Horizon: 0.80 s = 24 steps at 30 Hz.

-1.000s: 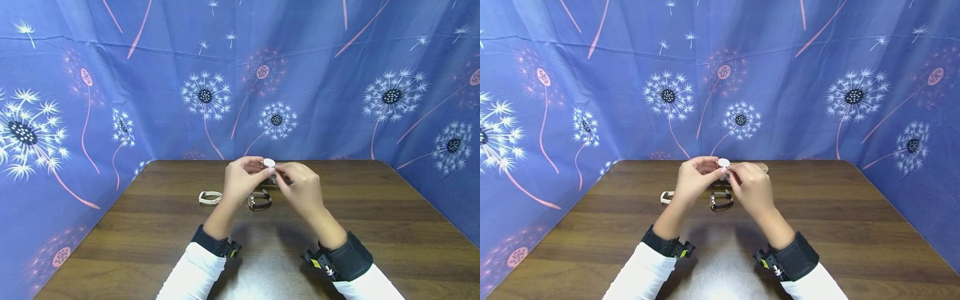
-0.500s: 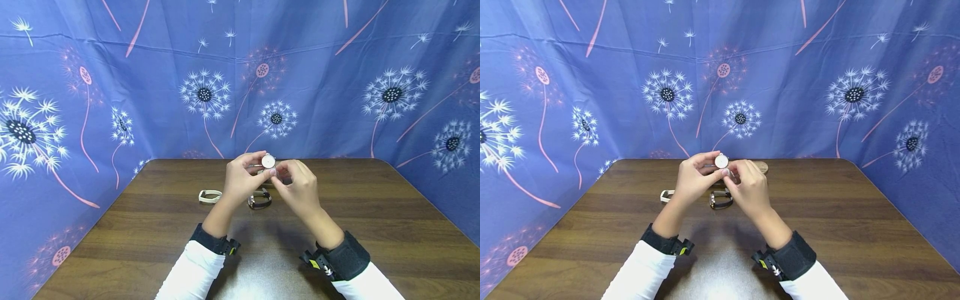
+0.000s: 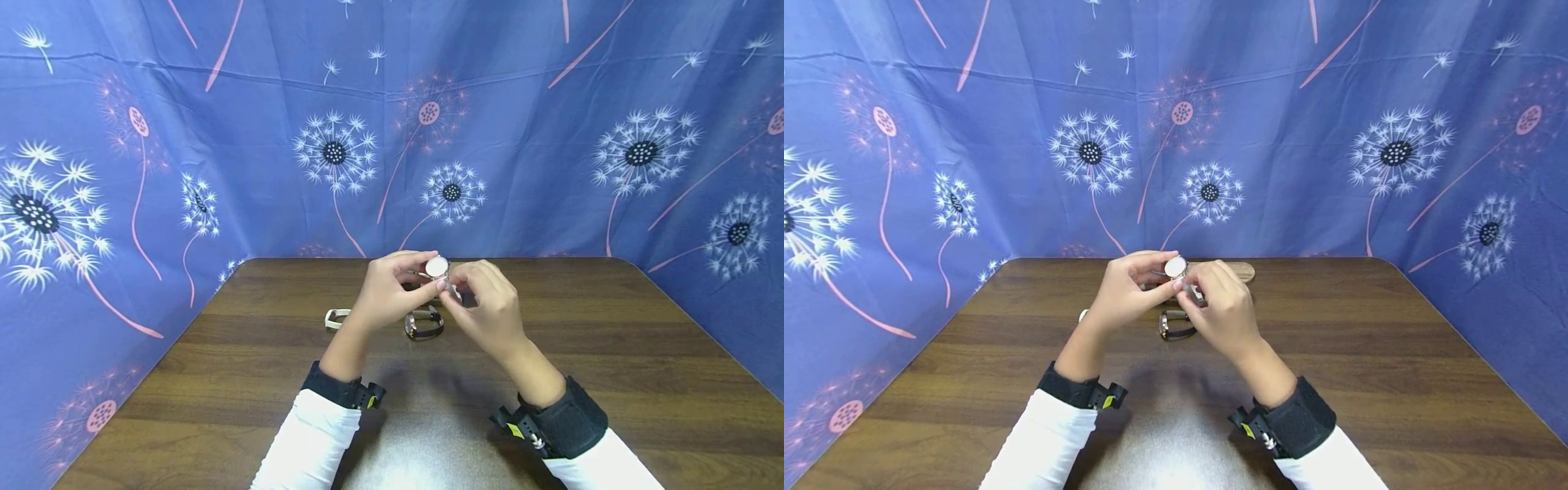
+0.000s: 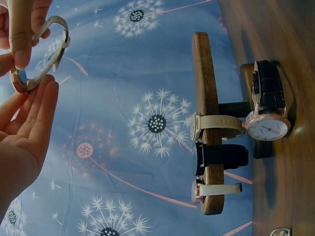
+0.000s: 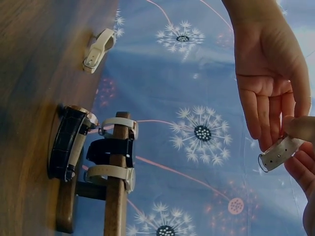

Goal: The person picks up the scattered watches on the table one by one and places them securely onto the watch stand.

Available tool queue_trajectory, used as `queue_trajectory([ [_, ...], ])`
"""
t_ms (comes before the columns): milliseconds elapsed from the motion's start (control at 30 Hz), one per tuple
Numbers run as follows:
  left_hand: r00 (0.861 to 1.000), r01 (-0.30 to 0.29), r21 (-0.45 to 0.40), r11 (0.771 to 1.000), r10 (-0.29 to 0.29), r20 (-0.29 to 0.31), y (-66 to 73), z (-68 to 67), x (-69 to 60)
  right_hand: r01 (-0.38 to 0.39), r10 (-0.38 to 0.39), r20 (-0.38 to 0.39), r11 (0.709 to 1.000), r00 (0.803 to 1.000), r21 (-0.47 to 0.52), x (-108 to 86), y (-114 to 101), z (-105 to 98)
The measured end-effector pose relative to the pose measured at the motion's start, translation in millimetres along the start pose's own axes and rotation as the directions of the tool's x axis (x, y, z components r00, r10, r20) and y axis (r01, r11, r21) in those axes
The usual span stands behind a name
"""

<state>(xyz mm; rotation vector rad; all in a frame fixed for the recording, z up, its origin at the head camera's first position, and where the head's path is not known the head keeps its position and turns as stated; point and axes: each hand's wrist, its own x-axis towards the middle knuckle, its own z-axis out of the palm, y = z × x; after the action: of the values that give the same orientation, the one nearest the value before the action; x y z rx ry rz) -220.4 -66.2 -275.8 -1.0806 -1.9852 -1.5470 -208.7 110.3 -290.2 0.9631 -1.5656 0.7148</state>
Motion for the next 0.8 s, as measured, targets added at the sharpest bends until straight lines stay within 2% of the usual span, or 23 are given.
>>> queue_trajectory([
  [100, 0.998, -0.068, 0.037, 0.997, 0.068, 0.002, -0.9, -1.9, -0.6, 0.023, -0.023, 0.013, 1.0, 1.0, -0.003, 1.4, -2, -1],
  [233, 0.992, -0.126, 0.147, 0.981, 0.128, -0.004, -1.0, -5.8, -0.7, 0.016, -0.017, 0.07, 1.0, 0.997, 0.017, 4.4, -1, -6],
  [300, 0.989, -0.142, 0.198, 0.97, 0.145, -0.001, -0.4, -8.5, -0.7, -0.02, 0.014, 0.12, 0.999, 0.993, 0.05, 5.8, 0, -9],
  [367, 0.988, -0.15, 0.228, 0.962, 0.152, 0.009, -0.1, -10.9, -1.4, -0.1, 0.076, 0.192, 0.988, 0.978, 0.116, 6.6, 2, -13],
  [433, 0.988, -0.152, 0.238, 0.959, 0.151, 0.023, 0.1, -12.5, -1.8, -0.19, 0.139, 0.264, 0.966, 0.954, 0.177, 7.2, 4, -18],
  [500, 0.987, -0.161, 0.235, 0.958, 0.155, 0.044, 0.8, -12.9, -1.9, -0.278, 0.191, 0.328, 0.929, 0.925, 0.244, 7.3, 5, -21],
  [567, 0.984, -0.18, 0.243, 0.953, 0.169, 0.064, 1.8, -12.6, -1.4, -0.33, 0.217, 0.368, 0.902, 0.904, 0.28, 8.2, 6, -22],
  [700, 0.975, -0.218, 0.246, 0.944, 0.201, 0.094, 5.2, -11.7, -0.6, -0.389, 0.245, 0.399, 0.858, 0.884, 0.335, 9.5, 6, -24],
  [800, 0.978, -0.202, 0.227, 0.953, 0.183, 0.102, 6.7, -11.1, -1.1, -0.423, 0.268, 0.406, 0.83, 0.874, 0.363, 9.6, 7, -25],
])
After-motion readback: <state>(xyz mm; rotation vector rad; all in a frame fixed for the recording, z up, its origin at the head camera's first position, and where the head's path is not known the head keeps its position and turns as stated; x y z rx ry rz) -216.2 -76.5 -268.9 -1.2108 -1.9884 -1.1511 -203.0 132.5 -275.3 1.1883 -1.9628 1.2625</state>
